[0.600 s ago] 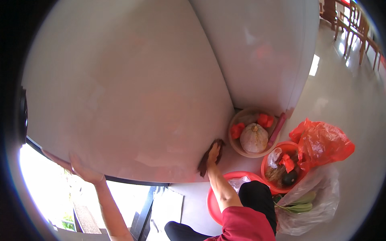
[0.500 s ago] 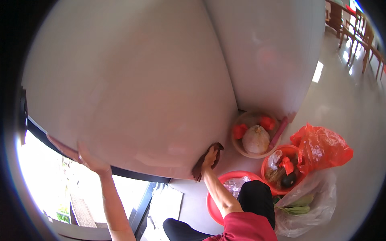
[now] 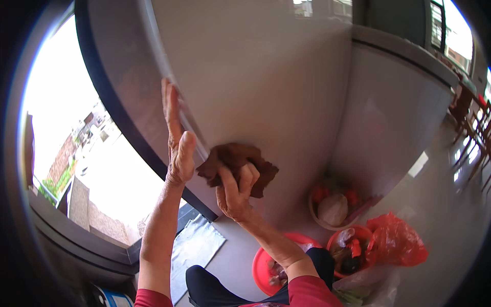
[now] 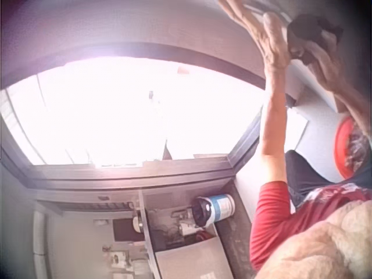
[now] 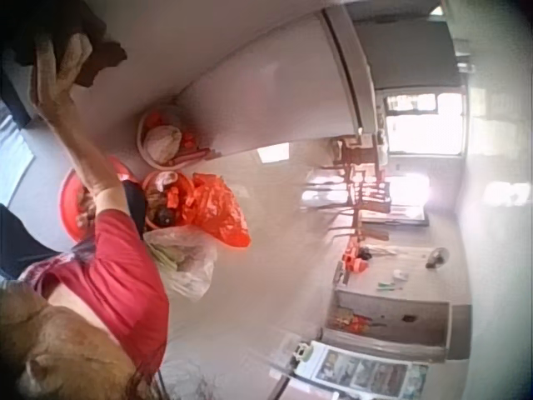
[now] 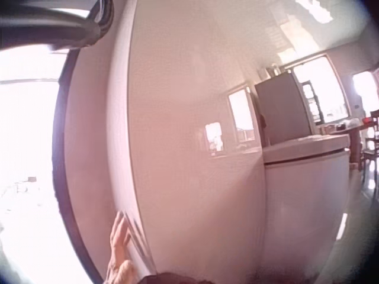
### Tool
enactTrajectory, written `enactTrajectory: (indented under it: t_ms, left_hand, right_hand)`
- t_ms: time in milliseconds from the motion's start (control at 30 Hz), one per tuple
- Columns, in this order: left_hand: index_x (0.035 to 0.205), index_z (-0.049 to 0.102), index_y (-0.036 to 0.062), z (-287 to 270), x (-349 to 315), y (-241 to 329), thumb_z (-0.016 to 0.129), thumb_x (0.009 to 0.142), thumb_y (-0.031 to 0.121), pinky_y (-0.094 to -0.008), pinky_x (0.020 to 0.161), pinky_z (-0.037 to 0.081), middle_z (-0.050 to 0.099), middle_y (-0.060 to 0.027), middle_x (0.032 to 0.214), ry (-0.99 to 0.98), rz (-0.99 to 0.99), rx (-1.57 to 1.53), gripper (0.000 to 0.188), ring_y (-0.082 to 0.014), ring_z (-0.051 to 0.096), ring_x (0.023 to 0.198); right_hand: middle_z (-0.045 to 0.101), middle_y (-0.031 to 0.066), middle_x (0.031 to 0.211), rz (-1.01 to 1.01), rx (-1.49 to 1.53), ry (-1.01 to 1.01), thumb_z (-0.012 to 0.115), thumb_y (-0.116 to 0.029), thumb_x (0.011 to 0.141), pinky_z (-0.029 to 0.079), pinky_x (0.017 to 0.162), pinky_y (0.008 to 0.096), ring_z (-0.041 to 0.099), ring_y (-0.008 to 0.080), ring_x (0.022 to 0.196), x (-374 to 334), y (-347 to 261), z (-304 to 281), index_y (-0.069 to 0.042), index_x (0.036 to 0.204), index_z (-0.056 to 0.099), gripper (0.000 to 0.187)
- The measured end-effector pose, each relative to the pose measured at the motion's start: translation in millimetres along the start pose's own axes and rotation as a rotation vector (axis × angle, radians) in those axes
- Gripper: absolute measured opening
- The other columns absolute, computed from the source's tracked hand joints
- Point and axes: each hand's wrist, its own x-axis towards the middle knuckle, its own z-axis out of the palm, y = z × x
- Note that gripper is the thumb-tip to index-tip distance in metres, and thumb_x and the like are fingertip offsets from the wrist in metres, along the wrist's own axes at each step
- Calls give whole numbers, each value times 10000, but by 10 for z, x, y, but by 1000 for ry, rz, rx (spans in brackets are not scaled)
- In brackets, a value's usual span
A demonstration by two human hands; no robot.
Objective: The person wipes the exterior of a refrigerator door with a cloth while sitting on the floor, then moves to the kitchen sink area to wipe the countertop and window sill. The person then wipes a plastic bowl, a metal pot, and a metal bowl with the cloth.
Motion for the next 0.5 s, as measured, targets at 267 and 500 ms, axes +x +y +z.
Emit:
enactTrajectory:
  t_ms: [267, 500]
  left_hand:
    - [1401, 312, 139, -84, -1407, 479, 367, 964, 418, -403, 1058, 312, 417, -64, 1361, 422, -917, -1392, 522, -244, 383, 1274]
    - [1171, 480, 95, -129, -1329, 62, 466, 966, 283, -334, 840, 479, 501, -67, 1201, 902, -986, -1312, 279, -186, 548, 996]
  right_hand:
    - [463, 195, 1220, -100, 194, -950, 587, -71, 795, 455, 897, 440, 494, 378, 1073, 430, -264, 70, -122, 1302, 472, 523]
    - [348, 210, 1379, -397, -267, -362, 558, -371, 875, 318, 1024, 476, 327, 363, 1278, 1206, -320, -278, -93, 1335, 436, 552]
